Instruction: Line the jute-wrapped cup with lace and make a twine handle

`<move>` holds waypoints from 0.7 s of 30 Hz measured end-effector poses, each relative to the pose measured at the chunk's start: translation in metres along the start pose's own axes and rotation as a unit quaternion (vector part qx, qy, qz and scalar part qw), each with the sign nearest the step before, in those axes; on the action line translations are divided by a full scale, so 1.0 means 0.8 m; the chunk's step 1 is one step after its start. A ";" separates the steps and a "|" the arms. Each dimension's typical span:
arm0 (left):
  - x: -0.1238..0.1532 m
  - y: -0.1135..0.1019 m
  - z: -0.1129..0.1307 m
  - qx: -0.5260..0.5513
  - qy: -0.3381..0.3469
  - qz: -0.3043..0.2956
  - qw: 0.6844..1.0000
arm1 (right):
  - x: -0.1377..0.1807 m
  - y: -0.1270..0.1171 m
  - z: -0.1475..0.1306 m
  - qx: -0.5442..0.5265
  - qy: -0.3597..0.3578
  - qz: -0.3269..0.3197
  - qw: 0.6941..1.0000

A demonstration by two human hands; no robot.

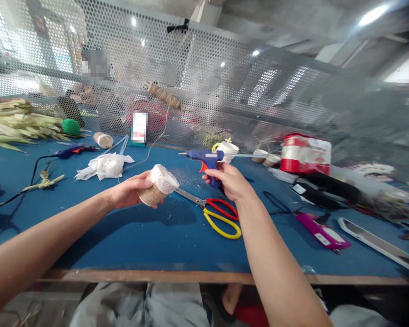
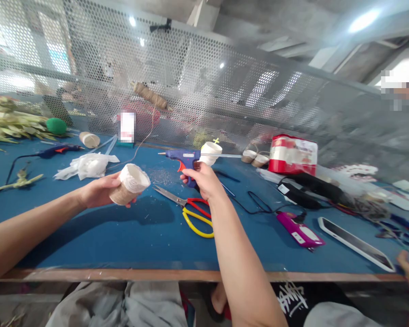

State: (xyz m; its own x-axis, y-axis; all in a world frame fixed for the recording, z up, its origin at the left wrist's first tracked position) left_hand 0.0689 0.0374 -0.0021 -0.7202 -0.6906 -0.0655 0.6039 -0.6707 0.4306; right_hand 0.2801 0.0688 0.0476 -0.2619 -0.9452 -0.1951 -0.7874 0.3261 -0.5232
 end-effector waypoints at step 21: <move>-0.010 -0.019 0.000 0.116 -0.004 0.065 0.991 | 0.091 0.016 -0.062 0.044 -0.255 0.065 0.964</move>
State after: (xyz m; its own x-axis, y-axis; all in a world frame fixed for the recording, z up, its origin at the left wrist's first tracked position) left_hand 0.0653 0.0534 -0.0082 -0.6454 -0.7638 0.0113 0.5973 -0.4954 0.6307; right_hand 0.2236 0.0036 0.0678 -0.0285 -0.7721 -0.6349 -0.7102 0.4626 -0.5307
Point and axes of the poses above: each hand's wrist, its own x-axis away from the middle knuckle, its own y-axis out of the palm, z = x × y, the point moved 8 cm from there along -x, towards the middle knuckle, and after that the axes turned 8 degrees about z, right-handed, at the moved point
